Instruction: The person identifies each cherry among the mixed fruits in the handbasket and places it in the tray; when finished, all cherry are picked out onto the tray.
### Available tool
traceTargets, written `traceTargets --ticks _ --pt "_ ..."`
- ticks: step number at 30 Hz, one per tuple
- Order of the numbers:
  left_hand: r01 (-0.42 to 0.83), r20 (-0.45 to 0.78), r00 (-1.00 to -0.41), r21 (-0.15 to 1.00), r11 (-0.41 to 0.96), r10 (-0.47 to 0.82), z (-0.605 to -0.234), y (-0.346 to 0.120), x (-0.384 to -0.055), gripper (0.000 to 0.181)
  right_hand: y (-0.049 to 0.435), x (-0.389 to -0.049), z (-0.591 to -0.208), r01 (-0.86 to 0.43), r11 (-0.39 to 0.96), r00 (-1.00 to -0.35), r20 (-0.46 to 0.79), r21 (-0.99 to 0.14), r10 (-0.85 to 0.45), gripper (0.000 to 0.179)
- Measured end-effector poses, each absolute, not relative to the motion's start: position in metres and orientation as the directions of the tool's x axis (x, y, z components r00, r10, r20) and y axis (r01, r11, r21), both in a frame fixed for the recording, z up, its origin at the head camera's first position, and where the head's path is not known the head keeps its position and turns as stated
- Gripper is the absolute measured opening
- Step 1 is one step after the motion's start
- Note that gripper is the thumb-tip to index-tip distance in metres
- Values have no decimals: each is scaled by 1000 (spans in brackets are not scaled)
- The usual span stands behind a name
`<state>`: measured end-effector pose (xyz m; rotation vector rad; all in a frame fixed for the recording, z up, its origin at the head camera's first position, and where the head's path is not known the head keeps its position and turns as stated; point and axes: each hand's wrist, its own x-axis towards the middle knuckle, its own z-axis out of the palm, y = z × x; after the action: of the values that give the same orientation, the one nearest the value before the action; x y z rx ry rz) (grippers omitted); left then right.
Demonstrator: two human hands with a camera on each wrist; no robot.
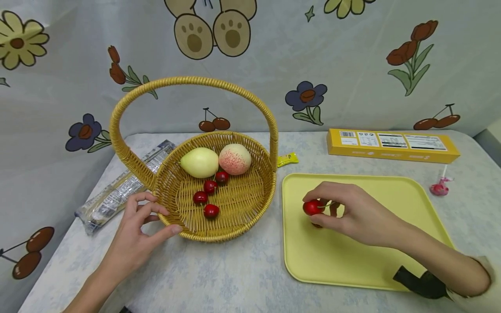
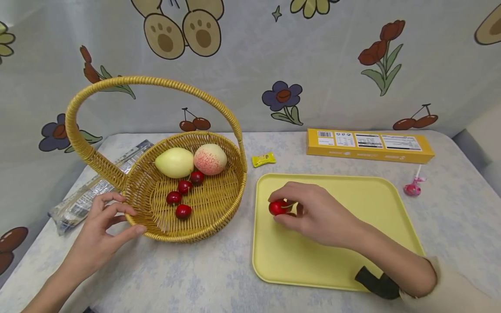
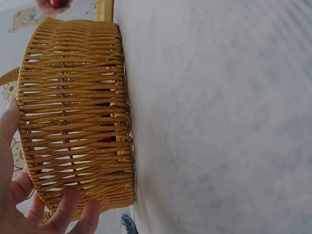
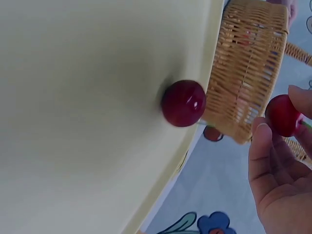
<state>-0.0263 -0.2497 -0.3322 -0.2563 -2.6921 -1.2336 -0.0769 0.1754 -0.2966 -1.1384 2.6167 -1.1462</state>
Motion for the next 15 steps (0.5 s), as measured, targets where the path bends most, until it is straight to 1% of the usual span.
traceTargets --ticks 5,10,15 --pt "220 221 -972 730 647 82 -332 -249 -26 23 193 -74 -297 -570 509 -764 189 -645 -616 24" --pt "220 222 -972 731 646 80 -332 -249 -25 23 205 -71 -299 -551 545 -785 172 -632 -595 26" --pt "220 222 -972 726 652 81 -332 -249 -25 23 212 -70 -304 -498 616 -804 59 -610 -591 28"
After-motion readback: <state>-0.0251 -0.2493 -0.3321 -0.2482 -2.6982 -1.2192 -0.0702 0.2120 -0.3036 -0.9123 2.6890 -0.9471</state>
